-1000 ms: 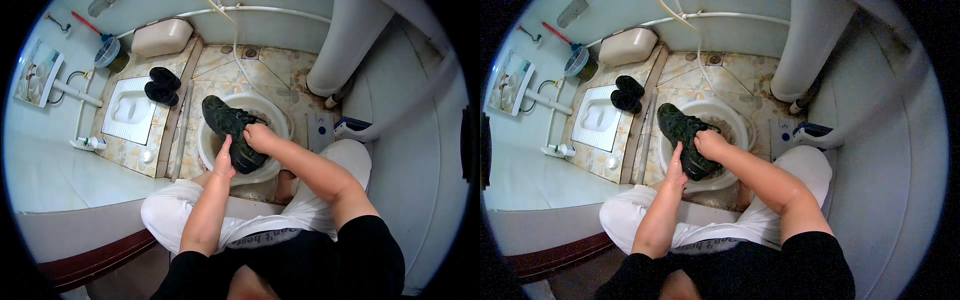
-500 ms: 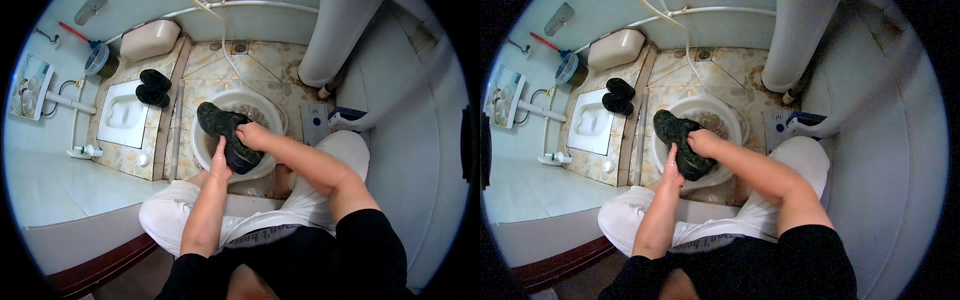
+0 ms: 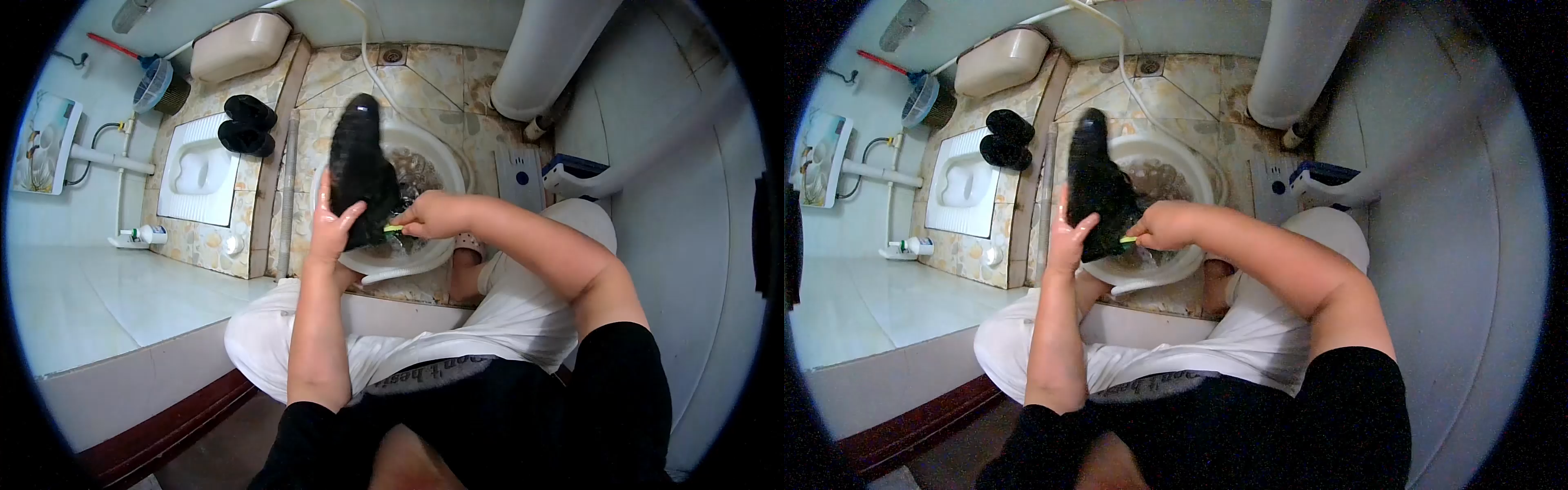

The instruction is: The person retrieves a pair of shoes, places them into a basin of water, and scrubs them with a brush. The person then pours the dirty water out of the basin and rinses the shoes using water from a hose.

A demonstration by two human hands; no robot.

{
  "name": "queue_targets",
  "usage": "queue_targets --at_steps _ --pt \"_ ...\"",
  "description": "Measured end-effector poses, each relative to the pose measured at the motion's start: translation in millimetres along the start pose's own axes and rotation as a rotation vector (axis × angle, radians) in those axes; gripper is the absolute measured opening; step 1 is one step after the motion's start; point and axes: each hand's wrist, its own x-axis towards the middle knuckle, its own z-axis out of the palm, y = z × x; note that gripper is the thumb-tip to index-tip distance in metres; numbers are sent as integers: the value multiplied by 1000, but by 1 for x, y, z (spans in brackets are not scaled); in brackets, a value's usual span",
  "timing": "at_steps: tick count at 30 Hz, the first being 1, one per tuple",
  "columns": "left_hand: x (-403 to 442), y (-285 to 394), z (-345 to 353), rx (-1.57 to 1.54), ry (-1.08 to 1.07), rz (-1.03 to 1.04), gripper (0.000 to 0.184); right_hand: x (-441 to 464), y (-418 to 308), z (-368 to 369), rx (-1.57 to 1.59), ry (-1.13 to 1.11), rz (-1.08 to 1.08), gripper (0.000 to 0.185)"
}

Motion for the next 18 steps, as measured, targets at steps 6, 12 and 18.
queue_targets --at_steps 6,12,18 --pt "0 -25 7 360 134 163 82 -6 -17 -5 -469 64 133 24" --pt "7 -14 -11 236 279 148 72 -14 3 -29 -324 213 387 24" --pt "-6 -45 -13 -1077 21 -270 53 1 10 -34 157 690 356 36"
